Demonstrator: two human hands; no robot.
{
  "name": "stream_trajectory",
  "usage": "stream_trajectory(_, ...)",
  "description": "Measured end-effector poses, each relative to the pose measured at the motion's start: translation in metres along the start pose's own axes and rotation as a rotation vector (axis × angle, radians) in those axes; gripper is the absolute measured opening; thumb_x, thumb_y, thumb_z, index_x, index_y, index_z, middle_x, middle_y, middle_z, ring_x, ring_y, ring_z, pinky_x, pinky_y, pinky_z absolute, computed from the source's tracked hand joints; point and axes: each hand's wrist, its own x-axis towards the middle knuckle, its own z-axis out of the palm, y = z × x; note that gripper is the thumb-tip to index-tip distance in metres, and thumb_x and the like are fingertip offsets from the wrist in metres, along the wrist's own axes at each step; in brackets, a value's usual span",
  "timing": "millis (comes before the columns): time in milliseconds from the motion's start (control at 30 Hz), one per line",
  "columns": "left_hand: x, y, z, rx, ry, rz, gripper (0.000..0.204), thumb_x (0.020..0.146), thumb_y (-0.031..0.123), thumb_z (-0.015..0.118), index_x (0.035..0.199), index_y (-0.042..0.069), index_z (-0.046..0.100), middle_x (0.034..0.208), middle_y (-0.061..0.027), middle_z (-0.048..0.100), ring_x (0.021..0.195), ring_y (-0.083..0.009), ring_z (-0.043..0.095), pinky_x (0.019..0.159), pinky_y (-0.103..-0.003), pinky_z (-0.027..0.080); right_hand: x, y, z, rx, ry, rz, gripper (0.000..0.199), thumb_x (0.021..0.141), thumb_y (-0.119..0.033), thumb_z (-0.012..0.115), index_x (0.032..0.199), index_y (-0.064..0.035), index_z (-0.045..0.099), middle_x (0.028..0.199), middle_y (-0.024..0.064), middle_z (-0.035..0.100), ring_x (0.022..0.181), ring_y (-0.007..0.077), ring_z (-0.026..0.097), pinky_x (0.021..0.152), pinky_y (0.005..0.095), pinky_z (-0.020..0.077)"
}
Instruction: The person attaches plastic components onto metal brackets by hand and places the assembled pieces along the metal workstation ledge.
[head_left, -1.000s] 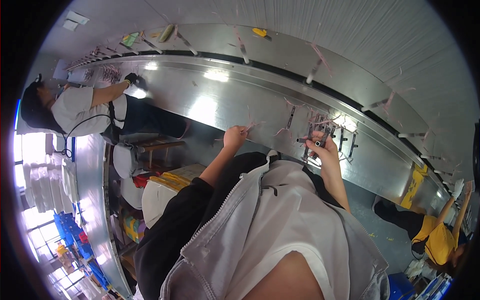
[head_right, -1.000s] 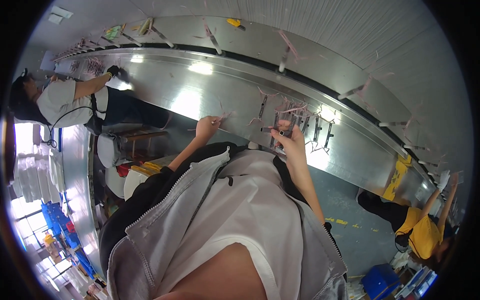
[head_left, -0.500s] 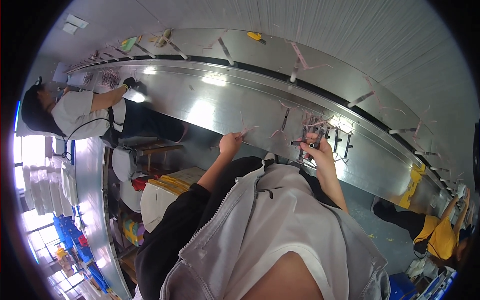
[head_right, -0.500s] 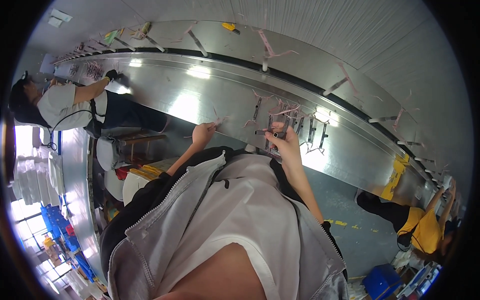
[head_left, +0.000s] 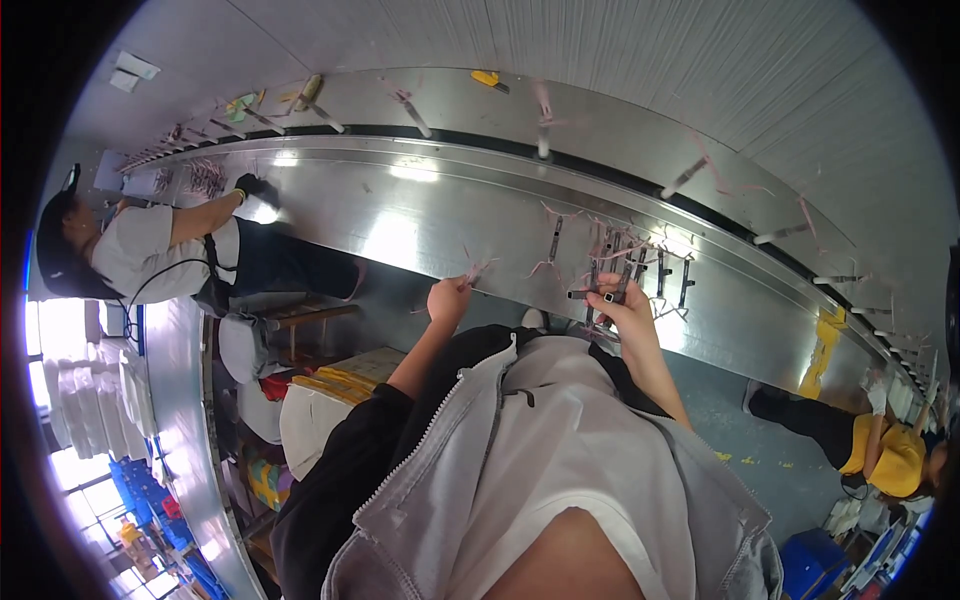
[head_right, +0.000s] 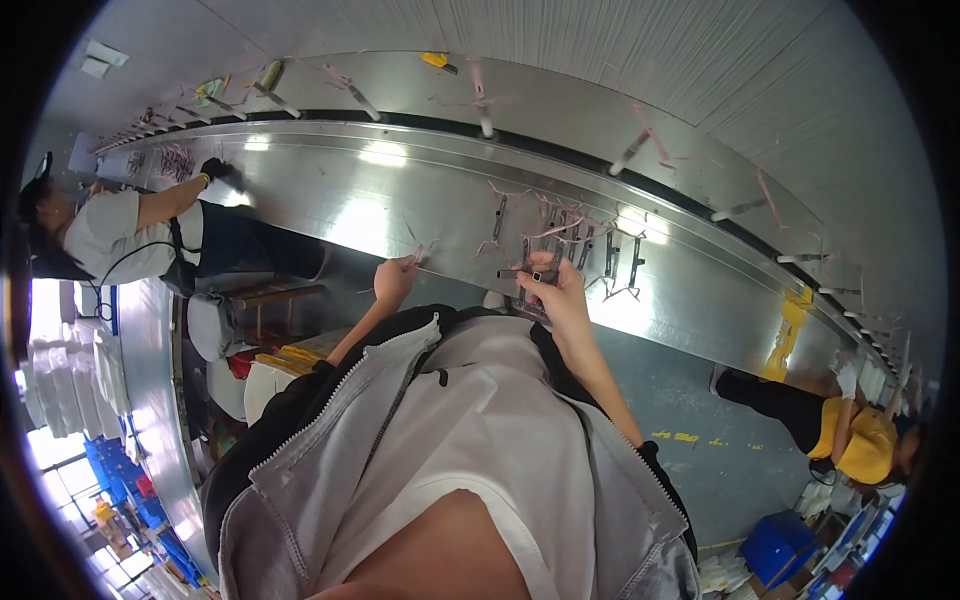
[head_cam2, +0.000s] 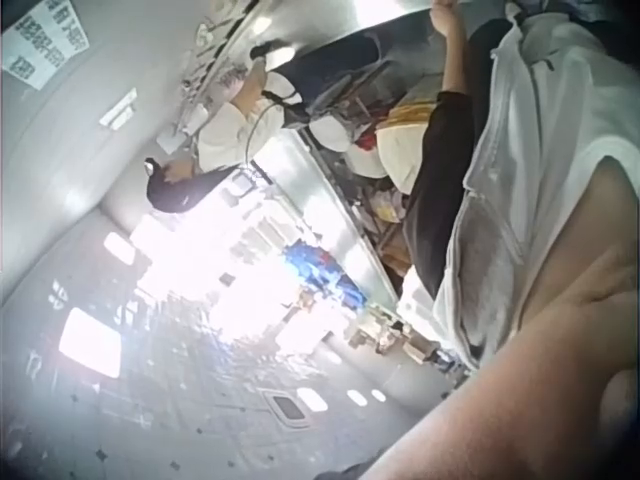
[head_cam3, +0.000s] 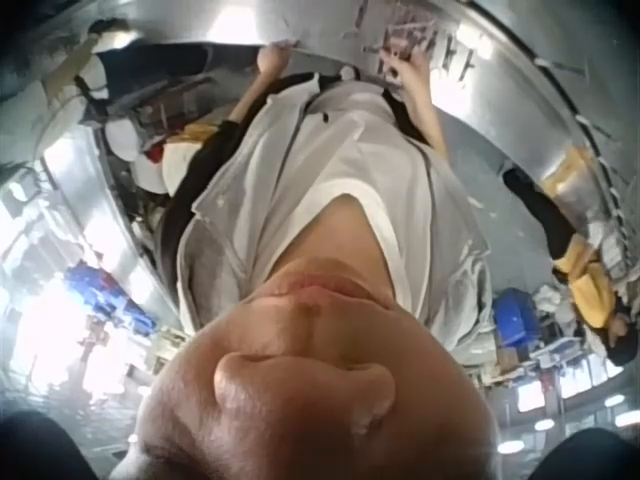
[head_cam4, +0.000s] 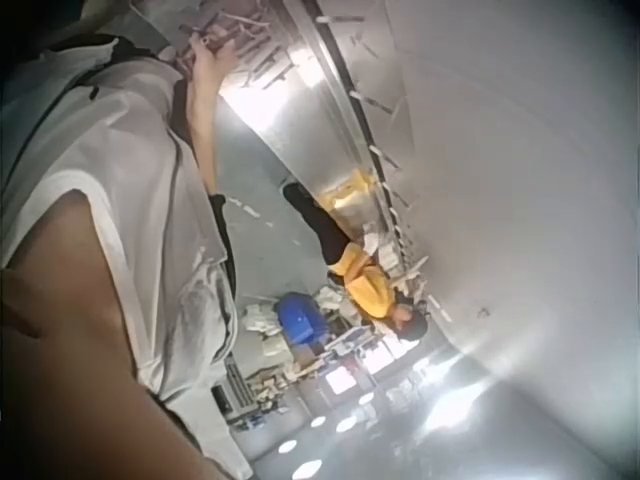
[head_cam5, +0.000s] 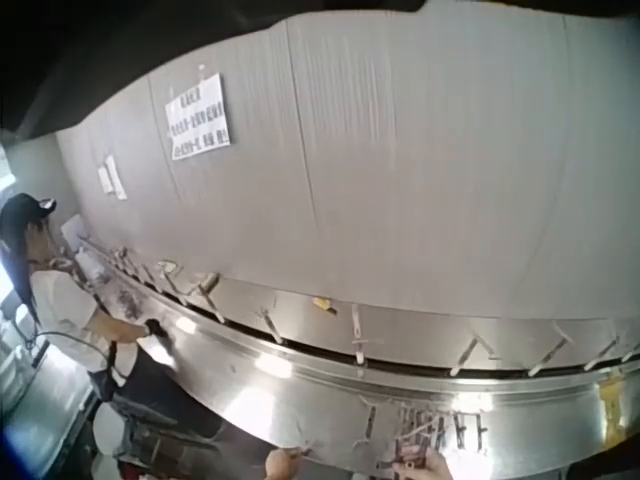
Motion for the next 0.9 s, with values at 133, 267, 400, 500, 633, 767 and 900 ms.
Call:
stream_trajectory(133, 0.024, -0.044, -0.029, -0.012, -0.007, -0.002, 0.015, 0.073, 0.025, 0.059, 0.081, 0.015, 0.066, 0.071, -0.0152, 0.061, 0.068, -0.0348, 0.06, 0.06, -0.043, 0.048, 0.013, 0.005, 0.057, 0.007, 0.008, 0.017, 0.033, 0.075, -0.003, 0.065, 0.106, -0.0034, 0.053, 0.09, 0.0042, 0.061, 0.081, 0.0137, 0.06, 0.06, 0.0233, 0.0423)
stream_trajectory(267, 0.05, -0.09, -0.06, -0.051, -0.03, 0.0, 0.016, 0.072, 0.027, 0.061, 0.08, 0.014, 0.066, 0.071, -0.0155, 0.061, 0.068, -0.035, 0.06, 0.06, -0.042, 0.048, 0.029, 0.009, 0.116, -0.008, 0.001, 0.028, 0.033, 0.075, -0.004, 0.065, 0.106, -0.0037, 0.053, 0.09, 0.0043, 0.061, 0.08, 0.0132, 0.06, 0.06, 0.0235, 0.0419)
stream_trajectory(400, 0.073, -0.137, -0.085, -0.024, -0.068, -0.012, 0.017, 0.071, 0.028, 0.062, 0.08, 0.014, 0.067, 0.072, -0.0155, 0.062, 0.069, -0.035, 0.06, 0.061, -0.042, 0.048, 0.044, 0.016, 0.172, -0.023, 0.017, 0.056, 0.033, 0.075, -0.004, 0.066, 0.106, -0.0038, 0.053, 0.09, 0.0046, 0.061, 0.08, 0.0128, 0.06, 0.06, 0.0234, 0.0413)
stream_trajectory(500, 0.086, -0.188, -0.095, 0.054, -0.104, -0.031, 0.017, 0.072, 0.029, 0.062, 0.081, 0.015, 0.068, 0.074, -0.0152, 0.062, 0.072, -0.0347, 0.061, 0.063, -0.041, 0.049, 0.054, 0.019, 0.215, -0.01, -0.013, 0.028, 0.033, 0.075, -0.004, 0.066, 0.106, -0.0037, 0.053, 0.09, 0.0043, 0.061, 0.079, 0.0124, 0.059, 0.06, 0.023, 0.041)
stream_trajectory(633, 0.087, -0.275, -0.101, 0.178, -0.253, -0.127, 0.02, 0.073, 0.03, 0.062, 0.084, 0.016, 0.069, 0.076, -0.0141, 0.064, 0.076, -0.0326, 0.063, 0.067, -0.039, 0.05, 0.071, 0.025, 0.269, -0.031, -0.016, 0.034, 0.033, 0.075, -0.004, 0.066, 0.106, -0.0036, 0.053, 0.089, 0.0042, 0.061, 0.079, 0.0124, 0.059, 0.06, 0.0231, 0.0411)
stream_trajectory(767, 0.095, -0.328, -0.128, 0.012, -0.329, -0.281, 0.022, 0.074, 0.031, 0.061, 0.086, 0.015, 0.069, 0.077, -0.012, 0.066, 0.079, -0.0298, 0.064, 0.071, -0.037, 0.05, 0.083, 0.028, 0.322, -0.009, 0.012, 0.052, 0.033, 0.075, -0.005, 0.066, 0.106, -0.0034, 0.052, 0.089, 0.0044, 0.061, 0.079, 0.0124, 0.059, 0.06, 0.0234, 0.0413)
stream_trajectory(900, 0.121, -0.369, -0.16, -0.18, -0.176, -0.352, 0.024, 0.073, 0.032, 0.062, 0.088, 0.014, 0.07, 0.075, -0.0105, 0.067, 0.076, -0.0255, 0.066, 0.069, -0.035, 0.05, 0.101, 0.033, 0.378, -0.017, 0.01, 0.042, 0.033, 0.075, -0.005, 0.066, 0.106, -0.0035, 0.052, 0.089, 0.0047, 0.061, 0.079, 0.0124, 0.059, 0.06, 0.0234, 0.0413)
